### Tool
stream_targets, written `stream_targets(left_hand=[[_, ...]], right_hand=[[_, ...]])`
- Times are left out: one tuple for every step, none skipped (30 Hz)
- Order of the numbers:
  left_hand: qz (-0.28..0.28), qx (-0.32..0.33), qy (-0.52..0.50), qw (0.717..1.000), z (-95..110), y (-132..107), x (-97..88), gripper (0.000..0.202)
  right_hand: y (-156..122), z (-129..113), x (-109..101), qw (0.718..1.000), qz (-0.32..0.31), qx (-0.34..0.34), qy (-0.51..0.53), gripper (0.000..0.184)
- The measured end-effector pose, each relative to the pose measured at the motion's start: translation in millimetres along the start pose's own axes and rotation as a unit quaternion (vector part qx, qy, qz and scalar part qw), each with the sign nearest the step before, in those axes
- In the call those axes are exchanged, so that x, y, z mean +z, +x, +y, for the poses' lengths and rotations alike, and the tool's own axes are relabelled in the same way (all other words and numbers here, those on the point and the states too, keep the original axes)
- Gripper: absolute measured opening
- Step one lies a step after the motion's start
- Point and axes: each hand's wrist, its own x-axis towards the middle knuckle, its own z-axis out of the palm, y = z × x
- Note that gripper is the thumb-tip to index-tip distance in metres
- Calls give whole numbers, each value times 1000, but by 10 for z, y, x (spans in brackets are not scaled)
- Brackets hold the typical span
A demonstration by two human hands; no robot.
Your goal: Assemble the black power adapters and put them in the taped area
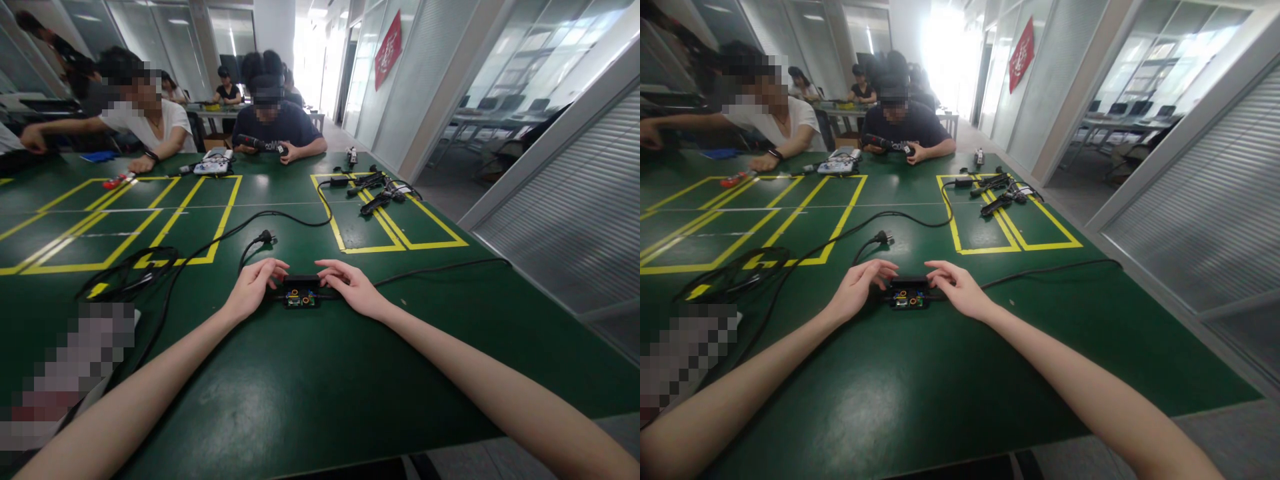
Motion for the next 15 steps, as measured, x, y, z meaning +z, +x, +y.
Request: stream_targets(left_hand=[[-4, 0, 1, 1000, 6, -1, -2, 52], [-8, 0, 1, 1000, 13, -2, -5, 51], [-9, -1, 3, 1000, 20, -3, -8, 51], [-9, -1, 3, 1000, 26, -4, -10, 50], [-8, 0, 4, 1000, 33, -5, -12, 49], [-8, 1, 3, 1000, 39, -6, -12, 48], [-8, 3, 1, 1000, 44, -7, -12, 47], [-9, 4, 0, 1000, 49, -9, -11, 46], [-10, 5, -1, 1000, 54, -10, -9, 46], [-10, 6, -3, 1000, 58, -12, -8, 45], [-11, 5, -4, 1000, 61, -14, -7, 45], [-12, 5, -5, 1000, 63, -16, -6, 45], [-12, 6, -7, 1000, 63, -17, -6, 44], [-12, 7, -9, 1000, 63, -18, -8, 44], [-12, 8, -11, 1000, 62, -18, -9, 44]], right_hand=[[-4, -7, 1, 1000, -1, 2, 1, 37], [-7, -15, 3, 1000, -2, 3, 2, 37], [-10, -24, 4, 1000, -2, 3, 2, 37], [-11, -34, 5, 1000, -1, 3, 1, 38], [-12, -42, 6, 1000, -1, 2, -1, 37], [-11, -50, 6, 1000, -1, 1, -3, 37], [-11, -57, 6, 1000, -3, -1, -5, 35], [-10, -62, 6, 1000, -4, -4, -6, 34], [-10, -66, 6, 1000, -7, -6, -6, 32], [-11, -69, 5, 1000, -8, -8, -5, 31], [-12, -71, 3, 1000, -8, -9, -4, 30], [-15, -72, 1, 1000, -8, -11, -3, 30], [-18, -74, -1, 1000, -9, -12, -2, 30], [-22, -76, -3, 1000, -10, -13, -1, 30], [-26, -79, -6, 1000, -12, -15, 0, 31]])
